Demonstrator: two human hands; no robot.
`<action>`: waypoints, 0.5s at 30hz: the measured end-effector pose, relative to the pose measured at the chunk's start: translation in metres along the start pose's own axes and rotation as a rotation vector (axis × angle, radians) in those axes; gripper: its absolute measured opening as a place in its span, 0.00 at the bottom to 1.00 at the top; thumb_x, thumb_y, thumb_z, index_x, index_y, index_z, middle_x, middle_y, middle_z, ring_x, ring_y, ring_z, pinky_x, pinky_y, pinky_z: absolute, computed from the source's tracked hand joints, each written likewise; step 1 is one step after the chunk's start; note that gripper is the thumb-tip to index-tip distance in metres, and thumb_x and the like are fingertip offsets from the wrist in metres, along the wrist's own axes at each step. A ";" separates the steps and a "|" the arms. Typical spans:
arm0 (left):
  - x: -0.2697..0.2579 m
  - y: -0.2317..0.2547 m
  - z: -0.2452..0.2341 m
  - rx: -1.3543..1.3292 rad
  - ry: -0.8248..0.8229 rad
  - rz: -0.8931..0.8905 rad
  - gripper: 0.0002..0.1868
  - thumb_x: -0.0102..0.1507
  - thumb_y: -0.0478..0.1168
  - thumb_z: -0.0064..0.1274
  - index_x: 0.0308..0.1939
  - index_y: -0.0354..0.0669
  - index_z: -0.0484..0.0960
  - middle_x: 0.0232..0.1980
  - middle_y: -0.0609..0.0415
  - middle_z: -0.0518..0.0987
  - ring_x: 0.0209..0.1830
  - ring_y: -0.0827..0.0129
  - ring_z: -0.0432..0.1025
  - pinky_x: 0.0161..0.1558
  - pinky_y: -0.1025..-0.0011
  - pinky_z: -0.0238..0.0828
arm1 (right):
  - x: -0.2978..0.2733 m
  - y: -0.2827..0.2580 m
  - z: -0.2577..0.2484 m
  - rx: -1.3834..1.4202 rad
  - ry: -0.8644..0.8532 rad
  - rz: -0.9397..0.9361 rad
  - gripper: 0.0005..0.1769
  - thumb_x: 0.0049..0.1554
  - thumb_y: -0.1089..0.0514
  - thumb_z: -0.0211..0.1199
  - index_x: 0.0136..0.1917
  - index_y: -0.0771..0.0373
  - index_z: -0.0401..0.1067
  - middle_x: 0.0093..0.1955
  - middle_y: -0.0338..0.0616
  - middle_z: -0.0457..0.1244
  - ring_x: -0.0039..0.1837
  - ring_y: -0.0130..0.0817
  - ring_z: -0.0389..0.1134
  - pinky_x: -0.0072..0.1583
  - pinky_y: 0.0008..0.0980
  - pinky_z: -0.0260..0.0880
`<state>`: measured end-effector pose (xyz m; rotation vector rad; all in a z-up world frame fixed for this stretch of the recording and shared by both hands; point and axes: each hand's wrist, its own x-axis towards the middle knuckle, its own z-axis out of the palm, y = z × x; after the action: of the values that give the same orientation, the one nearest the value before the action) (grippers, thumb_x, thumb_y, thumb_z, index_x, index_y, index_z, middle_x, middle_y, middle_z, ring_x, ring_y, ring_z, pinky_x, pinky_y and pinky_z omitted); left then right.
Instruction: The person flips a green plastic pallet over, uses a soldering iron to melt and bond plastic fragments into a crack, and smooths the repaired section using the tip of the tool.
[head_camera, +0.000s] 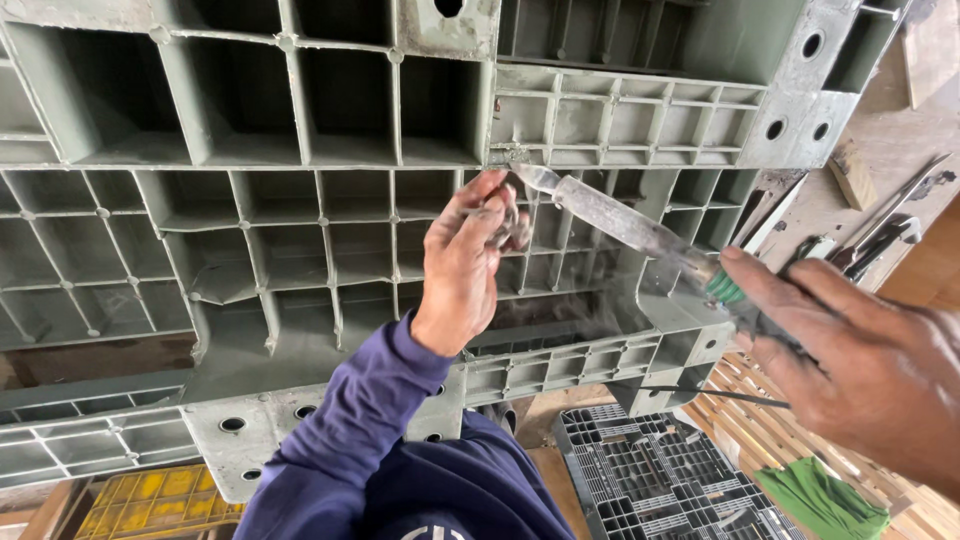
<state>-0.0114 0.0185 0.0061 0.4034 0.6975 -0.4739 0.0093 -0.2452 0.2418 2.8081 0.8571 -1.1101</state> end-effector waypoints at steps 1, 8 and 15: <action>0.007 -0.003 0.003 -0.058 0.023 -0.035 0.10 0.69 0.33 0.53 0.54 0.38 0.79 0.45 0.54 0.81 0.42 0.66 0.77 0.46 0.64 0.75 | 0.003 0.000 -0.003 0.014 -0.059 0.059 0.27 0.57 0.53 0.65 0.67 0.65 0.65 0.52 0.48 0.66 0.35 0.27 0.63 0.31 0.28 0.67; 0.016 -0.001 0.005 -0.242 0.002 -0.165 0.09 0.69 0.30 0.50 0.53 0.38 0.79 0.53 0.50 0.82 0.47 0.62 0.78 0.45 0.68 0.74 | 0.037 0.002 -0.049 0.095 -0.317 0.385 0.44 0.52 0.57 0.70 0.80 0.56 0.62 0.42 0.39 0.61 0.34 0.27 0.64 0.36 0.31 0.72; 0.014 0.003 0.004 -0.199 0.061 -0.132 0.08 0.67 0.30 0.49 0.49 0.39 0.78 0.51 0.50 0.81 0.45 0.63 0.77 0.45 0.68 0.75 | 0.021 0.008 -0.044 -0.152 -0.112 -0.034 0.28 0.50 0.65 0.66 0.64 0.73 0.66 0.55 0.59 0.66 0.38 0.33 0.65 0.39 0.35 0.69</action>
<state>0.0019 0.0148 -0.0004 0.1855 0.8256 -0.5133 0.0531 -0.2332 0.2598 2.5927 0.9389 -1.1408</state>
